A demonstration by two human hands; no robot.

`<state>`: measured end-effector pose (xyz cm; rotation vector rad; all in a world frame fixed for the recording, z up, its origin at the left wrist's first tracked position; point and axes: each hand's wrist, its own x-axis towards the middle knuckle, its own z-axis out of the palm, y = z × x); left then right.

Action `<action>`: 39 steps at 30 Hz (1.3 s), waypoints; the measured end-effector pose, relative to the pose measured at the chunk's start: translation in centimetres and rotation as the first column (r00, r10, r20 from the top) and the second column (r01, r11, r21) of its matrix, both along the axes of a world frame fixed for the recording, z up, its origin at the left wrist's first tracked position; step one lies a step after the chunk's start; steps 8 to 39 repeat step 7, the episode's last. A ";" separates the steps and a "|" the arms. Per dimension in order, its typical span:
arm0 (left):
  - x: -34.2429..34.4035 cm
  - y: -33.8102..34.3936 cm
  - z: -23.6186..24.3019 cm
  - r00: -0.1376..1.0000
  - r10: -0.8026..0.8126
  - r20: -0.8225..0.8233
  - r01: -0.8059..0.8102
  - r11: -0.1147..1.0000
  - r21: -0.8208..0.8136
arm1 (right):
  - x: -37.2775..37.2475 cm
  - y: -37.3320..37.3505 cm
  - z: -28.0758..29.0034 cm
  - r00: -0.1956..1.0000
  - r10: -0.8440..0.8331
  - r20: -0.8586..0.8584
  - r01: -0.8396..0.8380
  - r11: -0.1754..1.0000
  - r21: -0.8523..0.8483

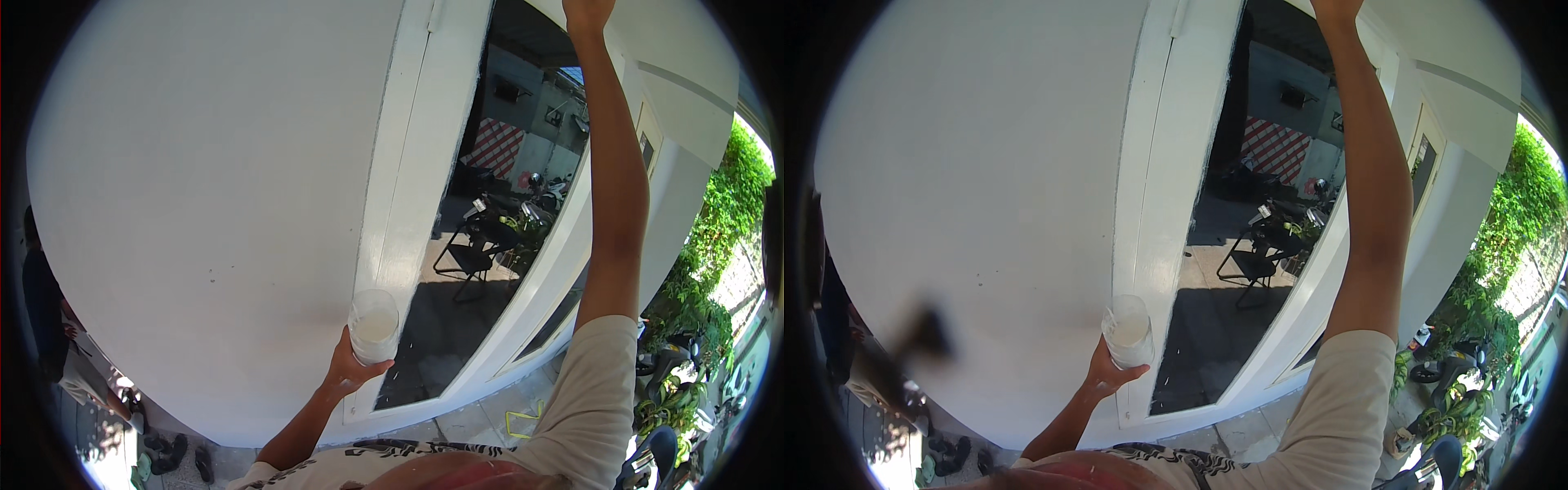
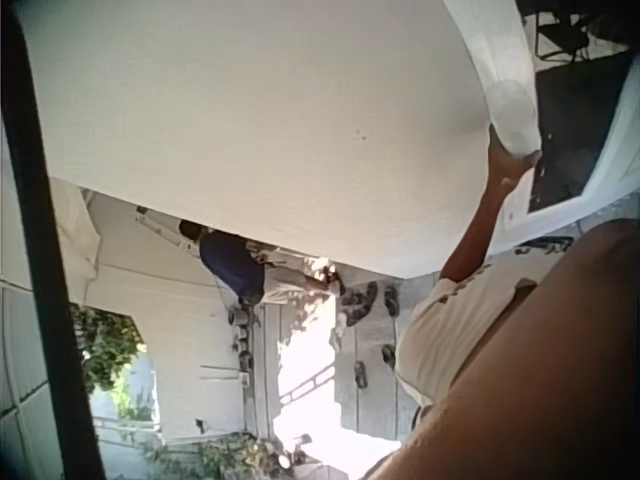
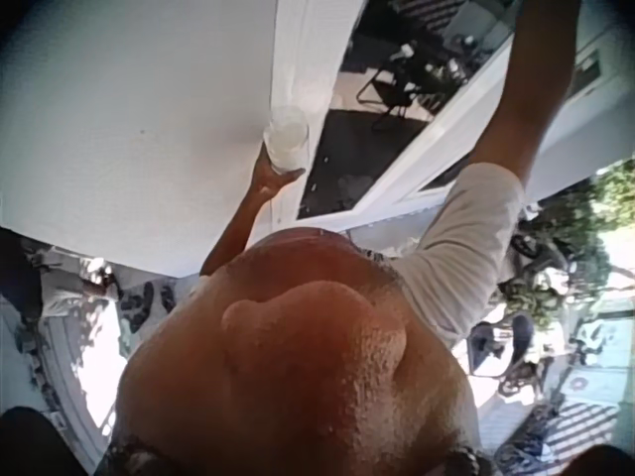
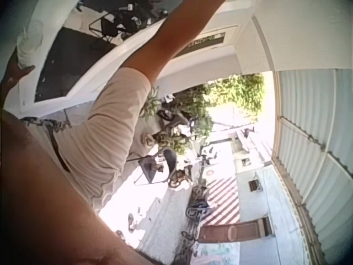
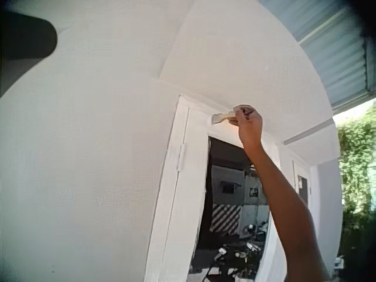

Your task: The person paints a doorframe using a paintbrush and a container of paint, repeatedly dipping the brush into the paint container and applying paint along the frame.

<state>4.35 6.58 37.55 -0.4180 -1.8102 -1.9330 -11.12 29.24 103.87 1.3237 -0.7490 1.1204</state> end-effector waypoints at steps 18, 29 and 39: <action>0.2 -0.7 -0.6 1.000 -0.011 0.002 0.011 1.000 0.011 | -3.8 7.4 0.0 0.978 -0.140 0.153 0.147 0.988 -0.039; 0.2 -0.7 -0.6 1.000 -0.011 0.002 0.011 1.000 0.011 | -3.8 7.4 0.0 0.978 -0.140 0.153 0.147 0.988 -0.039; 0.2 -0.7 -0.6 1.000 -0.011 0.002 0.011 1.000 0.011 | -3.8 7.4 0.0 0.978 -0.140 0.153 0.147 0.988 -0.039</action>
